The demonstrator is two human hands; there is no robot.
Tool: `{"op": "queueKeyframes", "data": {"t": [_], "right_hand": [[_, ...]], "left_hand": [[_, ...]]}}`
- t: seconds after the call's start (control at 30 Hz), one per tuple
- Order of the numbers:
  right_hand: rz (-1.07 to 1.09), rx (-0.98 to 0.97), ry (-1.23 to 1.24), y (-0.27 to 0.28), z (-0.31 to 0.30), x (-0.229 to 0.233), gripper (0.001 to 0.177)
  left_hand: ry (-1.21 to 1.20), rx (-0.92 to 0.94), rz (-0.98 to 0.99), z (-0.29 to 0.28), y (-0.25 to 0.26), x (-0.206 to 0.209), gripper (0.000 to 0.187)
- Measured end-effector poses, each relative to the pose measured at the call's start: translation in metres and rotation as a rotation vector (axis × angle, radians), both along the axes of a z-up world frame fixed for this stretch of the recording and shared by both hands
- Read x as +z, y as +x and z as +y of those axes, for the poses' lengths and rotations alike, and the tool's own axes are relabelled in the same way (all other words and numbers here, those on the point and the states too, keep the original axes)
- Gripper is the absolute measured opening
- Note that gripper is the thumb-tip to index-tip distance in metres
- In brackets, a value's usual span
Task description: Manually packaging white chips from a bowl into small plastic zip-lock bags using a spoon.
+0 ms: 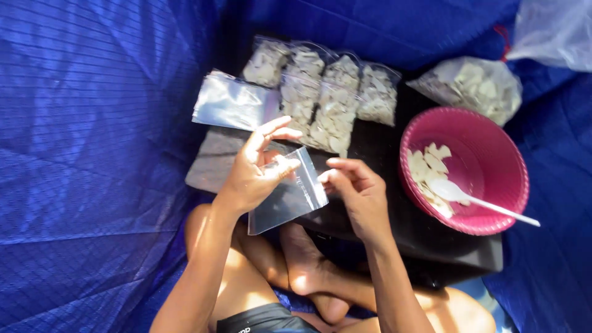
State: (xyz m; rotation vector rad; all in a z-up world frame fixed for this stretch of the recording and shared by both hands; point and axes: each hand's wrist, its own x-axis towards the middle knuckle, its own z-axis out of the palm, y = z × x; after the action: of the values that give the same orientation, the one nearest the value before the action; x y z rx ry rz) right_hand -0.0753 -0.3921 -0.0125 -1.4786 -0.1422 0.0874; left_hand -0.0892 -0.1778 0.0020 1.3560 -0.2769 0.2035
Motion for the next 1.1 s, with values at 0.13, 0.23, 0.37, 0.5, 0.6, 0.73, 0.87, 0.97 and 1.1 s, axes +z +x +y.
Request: {"op": "queueKeyframes", "data": {"t": [0.13, 0.23, 0.37, 0.5, 0.6, 0.73, 0.87, 0.97, 1.1], "right_hand": [[0.054, 0.126, 0.177, -0.019, -0.036, -0.009, 0.047], [0.043, 0.109, 0.147, -0.025, -0.05, -0.027, 0.054], [-0.018, -0.043, 0.145, -0.026, -0.06, -0.031, 0.05], [-0.025, -0.01, 0.195, -0.025, -0.065, -0.032, 0.052], [-0.004, 0.079, 0.193, -0.024, -0.07, -0.034, 0.046], [-0.017, 0.158, 0.156, -0.025, -0.074, -0.033, 0.048], [-0.051, 0.114, 0.169, -0.024, -0.075, -0.039, 0.05], [-0.073, 0.017, 0.195, -0.024, -0.071, -0.042, 0.049], [-0.116, -0.063, 0.209, -0.028, -0.065, -0.045, 0.051]], "left_hand": [[-0.015, -0.035, -0.028, -0.044, -0.001, -0.004, 0.063], [0.056, -0.043, -0.006, -0.066, -0.006, -0.001, 0.063], [0.288, 0.015, 0.106, -0.074, -0.019, 0.005, 0.076], [0.377, -0.015, 0.271, -0.072, -0.02, 0.001, 0.062], [0.45, -0.009, 0.283, -0.067, -0.021, 0.009, 0.057], [0.615, 0.007, 0.268, -0.068, -0.021, 0.027, 0.053], [0.916, 0.163, 0.066, -0.074, -0.019, 0.018, 0.056], [0.98, 0.425, -0.202, -0.086, -0.024, 0.018, 0.044], [0.618, 0.297, 0.101, -0.114, -0.038, -0.004, 0.023]]}}
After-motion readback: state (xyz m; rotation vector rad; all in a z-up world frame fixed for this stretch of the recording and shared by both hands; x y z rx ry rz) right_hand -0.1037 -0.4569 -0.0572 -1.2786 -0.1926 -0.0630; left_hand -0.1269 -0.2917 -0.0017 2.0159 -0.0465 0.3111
